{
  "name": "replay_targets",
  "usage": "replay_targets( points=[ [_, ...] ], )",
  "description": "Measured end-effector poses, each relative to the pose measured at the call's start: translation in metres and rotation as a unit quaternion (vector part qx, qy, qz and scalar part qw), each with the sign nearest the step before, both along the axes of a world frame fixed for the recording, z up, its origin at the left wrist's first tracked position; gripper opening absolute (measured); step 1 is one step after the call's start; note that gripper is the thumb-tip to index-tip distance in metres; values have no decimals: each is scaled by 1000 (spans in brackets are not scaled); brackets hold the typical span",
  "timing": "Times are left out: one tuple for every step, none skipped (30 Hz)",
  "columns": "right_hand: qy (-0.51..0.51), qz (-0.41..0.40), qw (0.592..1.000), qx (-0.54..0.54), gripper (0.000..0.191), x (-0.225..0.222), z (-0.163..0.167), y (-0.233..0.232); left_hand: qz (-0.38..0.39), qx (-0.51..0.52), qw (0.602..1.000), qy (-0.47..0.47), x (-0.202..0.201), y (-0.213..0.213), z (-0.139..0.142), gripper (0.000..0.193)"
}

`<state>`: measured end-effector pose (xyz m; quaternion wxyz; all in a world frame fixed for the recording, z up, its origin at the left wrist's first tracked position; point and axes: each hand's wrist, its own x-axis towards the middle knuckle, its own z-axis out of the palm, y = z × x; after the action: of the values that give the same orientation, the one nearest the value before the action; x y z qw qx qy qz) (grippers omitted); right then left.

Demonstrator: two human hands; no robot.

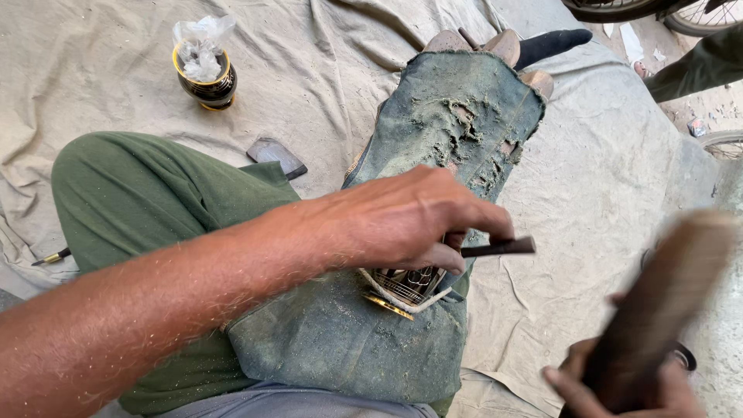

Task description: The person sits on the ground with a brass pot held on a worn lap pad and decorates its surface by hammering. They hold a punch against the pot with one hand and strike it with a wooden mallet in the other, repositioning the pot and punch repeatedly to work different areas of the design.

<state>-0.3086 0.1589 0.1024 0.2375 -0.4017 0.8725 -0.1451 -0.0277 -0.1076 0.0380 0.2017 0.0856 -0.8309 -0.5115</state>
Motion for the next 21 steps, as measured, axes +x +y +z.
replay_targets(
  points=[
    [39,-28,996,75,82,7,-7,6,-20,-9,1000,-3,-2,-1,2,47],
    [79,-56,984,147,65,14,-14,12,-38,-18,999,-5,-3,-3,4,46],
    [45,-59,990,122,62,17,-20,15,-40,-25,999,12,-2,-5,5,50],
    [11,-62,993,96,60,20,-27,19,-43,-33,998,29,0,-8,6,54],
    [-22,-67,995,69,57,18,-32,21,-47,-41,997,47,0,-10,7,59],
    [16,-53,996,72,64,16,-35,22,-53,-47,996,52,1,-11,8,59],
    [54,-38,995,76,71,13,-37,24,-58,-52,995,58,1,-12,8,60],
    [92,-23,992,80,78,8,-39,25,-63,-57,994,63,2,-13,9,61],
    [95,-11,993,66,76,5,-41,28,-78,-39,995,57,1,-14,9,59],
    [97,2,994,53,74,1,-42,30,-93,-20,994,51,1,-15,9,58],
    [100,15,994,39,71,-3,-43,32,-108,-2,993,45,1,-16,8,56],
    [103,27,994,25,69,-7,-44,35,-115,-2,991,66,1,-17,8,55],
    [100,31,994,20,65,-10,-45,36,-122,-2,989,86,1,-17,8,53],
    [107,28,993,33,61,-13,-46,39,-128,-2,986,107,2,-17,8,52],
    [113,17,992,44,58,-16,-48,41,-117,-5,989,88,1,-17,9,50],
    [122,11,991,55,54,-18,-49,44,-105,-9,992,69,1,-16,10,48],
    [129,10,990,56,50,-20,-52,45,-91,-11,994,50,0,-15,11,46],
    [131,11,990,59,46,-20,-56,47,-95,-17,994,53,0,-14,12,43],
    [130,6,990,57,42,-20,-61,49,-101,-23,993,56,-1,-13,14,40],
    [132,2,989,61,39,-19,-65,51,-110,-31,992,61,-2,-13,16,37],
    [128,-5,990,61,35,-16,-71,53,-123,-45,991,32,-2,-12,17,32]
  ],
)
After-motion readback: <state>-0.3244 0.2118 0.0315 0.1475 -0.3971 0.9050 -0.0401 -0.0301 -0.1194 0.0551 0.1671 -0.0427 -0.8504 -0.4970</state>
